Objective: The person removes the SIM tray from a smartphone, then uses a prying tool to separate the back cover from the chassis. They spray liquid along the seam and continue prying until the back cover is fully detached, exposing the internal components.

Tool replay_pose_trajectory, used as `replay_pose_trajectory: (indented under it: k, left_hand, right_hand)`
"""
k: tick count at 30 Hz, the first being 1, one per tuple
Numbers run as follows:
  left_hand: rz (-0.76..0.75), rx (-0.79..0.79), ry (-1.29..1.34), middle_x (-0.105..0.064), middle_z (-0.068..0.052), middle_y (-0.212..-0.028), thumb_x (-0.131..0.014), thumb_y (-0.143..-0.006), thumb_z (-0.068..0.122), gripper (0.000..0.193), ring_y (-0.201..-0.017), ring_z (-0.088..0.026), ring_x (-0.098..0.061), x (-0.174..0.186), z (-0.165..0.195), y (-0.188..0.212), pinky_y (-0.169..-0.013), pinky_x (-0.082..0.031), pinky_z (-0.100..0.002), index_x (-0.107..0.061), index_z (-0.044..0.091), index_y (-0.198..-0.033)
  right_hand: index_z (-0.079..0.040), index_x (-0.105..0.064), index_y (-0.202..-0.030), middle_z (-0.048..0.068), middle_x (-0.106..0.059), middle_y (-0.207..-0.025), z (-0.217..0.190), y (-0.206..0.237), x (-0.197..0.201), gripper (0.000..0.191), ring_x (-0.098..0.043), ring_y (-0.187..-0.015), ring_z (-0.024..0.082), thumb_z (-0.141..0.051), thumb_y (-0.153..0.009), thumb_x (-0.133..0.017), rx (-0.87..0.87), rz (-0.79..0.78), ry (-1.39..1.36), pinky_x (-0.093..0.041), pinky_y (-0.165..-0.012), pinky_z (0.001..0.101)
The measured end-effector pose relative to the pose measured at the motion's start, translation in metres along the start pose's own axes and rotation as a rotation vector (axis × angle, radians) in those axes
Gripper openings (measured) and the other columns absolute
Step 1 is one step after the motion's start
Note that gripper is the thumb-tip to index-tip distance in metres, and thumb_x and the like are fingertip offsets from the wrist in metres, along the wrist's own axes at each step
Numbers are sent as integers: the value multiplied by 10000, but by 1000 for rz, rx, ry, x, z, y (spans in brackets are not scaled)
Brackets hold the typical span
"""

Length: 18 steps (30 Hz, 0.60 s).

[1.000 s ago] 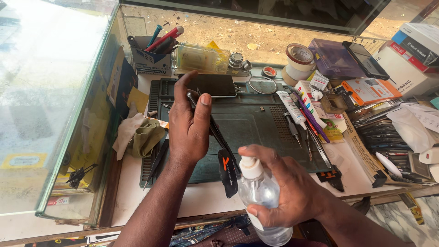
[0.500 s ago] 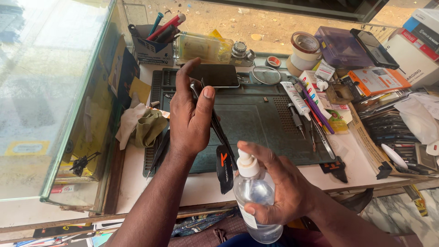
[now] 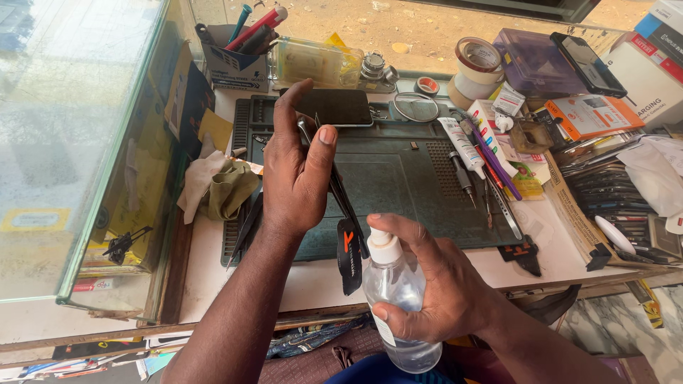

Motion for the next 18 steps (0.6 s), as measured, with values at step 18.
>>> replay_pose_trajectory:
  k: [18]
  left_hand:
    - [-6,22,-33,-574,-47,-770,-487,-1073,483,677,-733,-157,-582,-1,-3,0,-692,-466,-333,-353,39,-1568]
  right_hand:
    - [-5,-275,-1573,138,-745,-1066,-2,0,1,976,-780,-922,242,-253,-770,-771,19,41,-12,-628,-873,375]
Point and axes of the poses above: each hand's wrist, its own y-axis away from the middle knuckle, its own x-axis out of the back of the hand, z = x × y, the point moved 9 cm from there along -y, towards the middle knuckle
